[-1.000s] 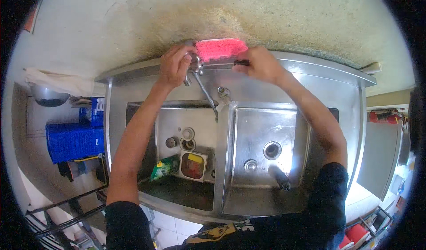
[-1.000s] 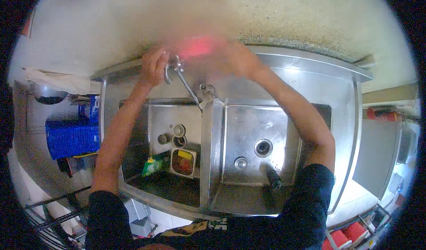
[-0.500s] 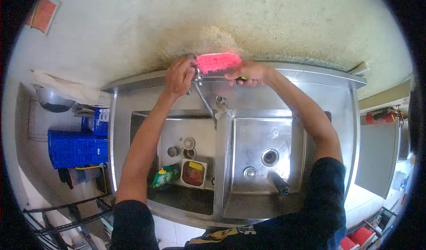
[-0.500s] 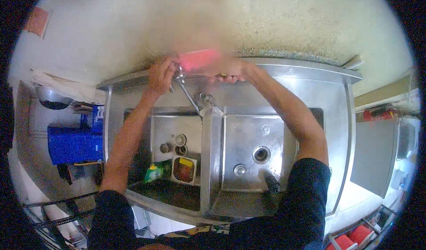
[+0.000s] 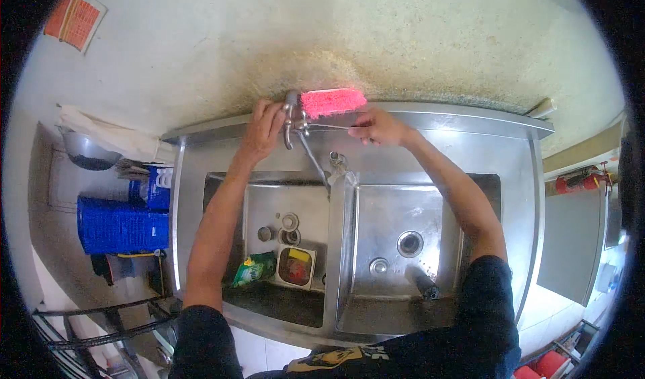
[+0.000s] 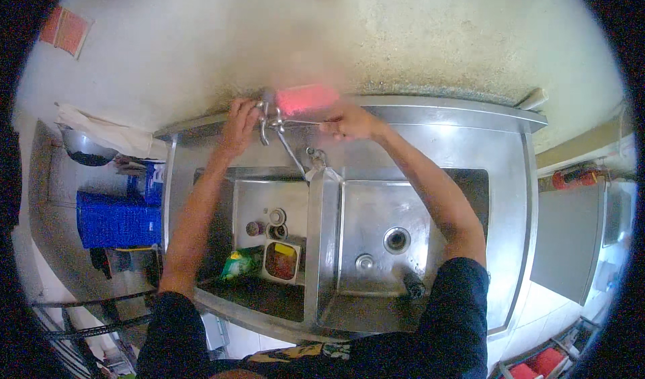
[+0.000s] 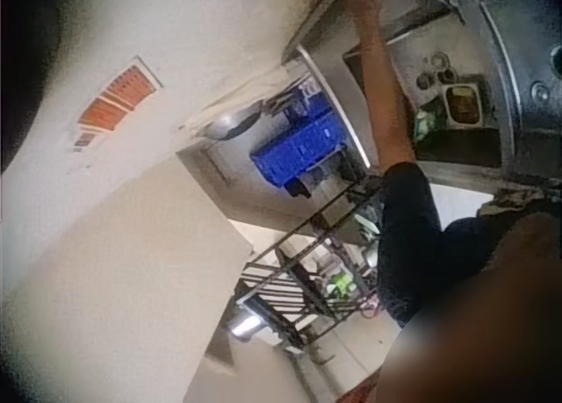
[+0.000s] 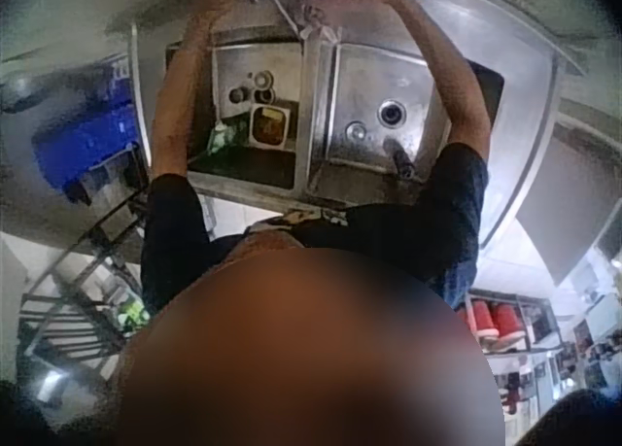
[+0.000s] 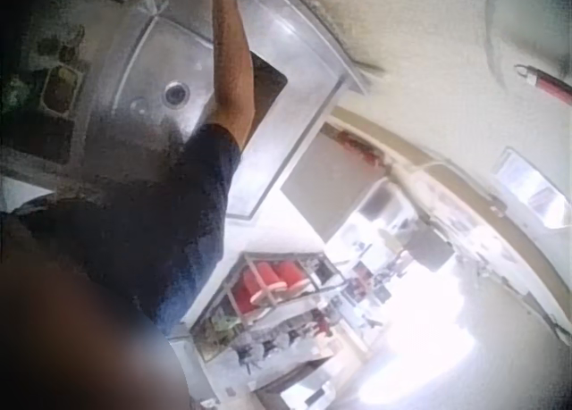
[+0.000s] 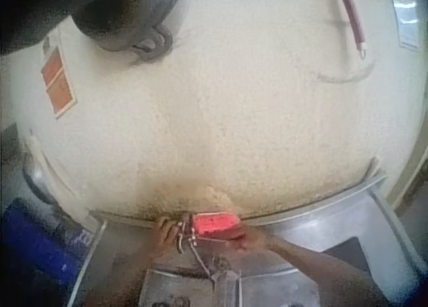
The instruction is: Repairing a sink faucet using a screwdriver and cleaning the area with a squeegee in a commercial kitchen.
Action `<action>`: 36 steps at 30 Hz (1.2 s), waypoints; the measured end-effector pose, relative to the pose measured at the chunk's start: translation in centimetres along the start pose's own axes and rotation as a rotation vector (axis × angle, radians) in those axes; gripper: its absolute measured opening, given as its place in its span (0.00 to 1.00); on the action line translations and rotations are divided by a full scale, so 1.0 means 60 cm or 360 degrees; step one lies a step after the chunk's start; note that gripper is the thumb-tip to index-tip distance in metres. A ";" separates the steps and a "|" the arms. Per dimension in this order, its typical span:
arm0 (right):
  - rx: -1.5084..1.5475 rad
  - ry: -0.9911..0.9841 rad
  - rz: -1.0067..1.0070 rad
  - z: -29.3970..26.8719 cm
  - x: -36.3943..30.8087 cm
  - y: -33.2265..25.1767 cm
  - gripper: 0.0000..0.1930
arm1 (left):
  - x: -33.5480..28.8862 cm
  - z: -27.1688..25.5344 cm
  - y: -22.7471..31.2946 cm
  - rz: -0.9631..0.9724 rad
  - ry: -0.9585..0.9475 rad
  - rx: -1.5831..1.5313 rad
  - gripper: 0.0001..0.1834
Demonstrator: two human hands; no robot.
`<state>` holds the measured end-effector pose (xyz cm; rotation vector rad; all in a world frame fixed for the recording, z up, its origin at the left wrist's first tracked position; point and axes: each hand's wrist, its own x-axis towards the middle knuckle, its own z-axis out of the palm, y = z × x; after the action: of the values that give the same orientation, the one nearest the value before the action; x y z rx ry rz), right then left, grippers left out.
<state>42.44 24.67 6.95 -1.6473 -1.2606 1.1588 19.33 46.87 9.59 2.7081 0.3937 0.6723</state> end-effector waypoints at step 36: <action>0.0231 0.3193 -0.1576 0.046 0.025 -0.096 0.34 | -0.036 0.008 -0.094 -0.0244 0.1452 -0.1951 0.45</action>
<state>38.28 27.60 11.10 -0.9233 -0.3081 -0.9554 16.65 51.14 6.24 1.1267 0.2338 1.4509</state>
